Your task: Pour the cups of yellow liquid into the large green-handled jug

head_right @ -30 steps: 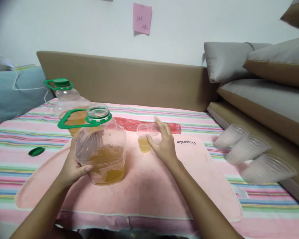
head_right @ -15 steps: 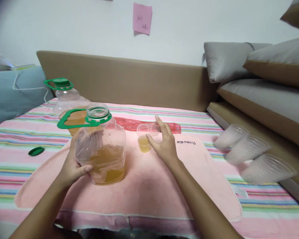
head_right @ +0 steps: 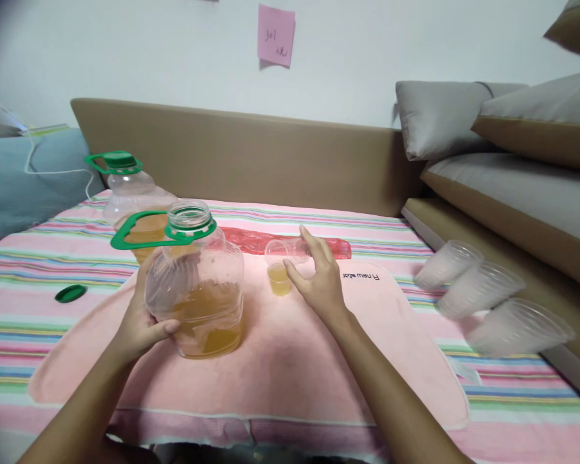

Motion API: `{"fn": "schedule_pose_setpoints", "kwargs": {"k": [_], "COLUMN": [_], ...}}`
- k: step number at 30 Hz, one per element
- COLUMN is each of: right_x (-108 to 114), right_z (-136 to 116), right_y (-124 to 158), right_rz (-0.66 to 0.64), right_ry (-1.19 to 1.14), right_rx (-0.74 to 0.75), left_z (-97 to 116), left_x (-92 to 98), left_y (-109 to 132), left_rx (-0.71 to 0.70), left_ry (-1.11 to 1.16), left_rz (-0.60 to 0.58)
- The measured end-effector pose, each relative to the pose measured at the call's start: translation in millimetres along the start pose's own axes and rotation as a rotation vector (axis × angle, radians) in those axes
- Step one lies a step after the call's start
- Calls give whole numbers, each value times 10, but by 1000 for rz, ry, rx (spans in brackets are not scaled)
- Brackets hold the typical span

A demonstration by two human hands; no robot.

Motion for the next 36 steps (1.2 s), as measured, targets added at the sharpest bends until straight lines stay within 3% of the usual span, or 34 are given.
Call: {"fn": "schedule_pose_setpoints", "kwargs": {"k": [7,11,30,34,36], "right_x": [-11,-32,52,46,57], "right_z": [105,47,-38,-18,70], "right_y": [34,25,-30,-29,-36], "right_rz": [11,-30,21,25,53], "right_ry": [-37,-8,-13,-49,-100], "right_rx": [-84,-12,3,-38,-139], "left_z": [-2,-3,34,37,15], "left_x": [7,11,16,14,23], "left_y": [-1,3,5,-2,-5], "left_rx": [-10,-10,-45,-50,-37], "left_ry": [-22,-33,-50,-50,-61], "left_rz": [8,12,-1,4,8]}}
Point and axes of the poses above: each hand's wrist, its own y-axis away from the middle knuckle, its own x-axis out of the back of the hand, z = x × y, the point moved 9 cm from there along -y, towards the middle knuckle, and after that the axes turned 12 degrees about z, right-handed, at the moved point
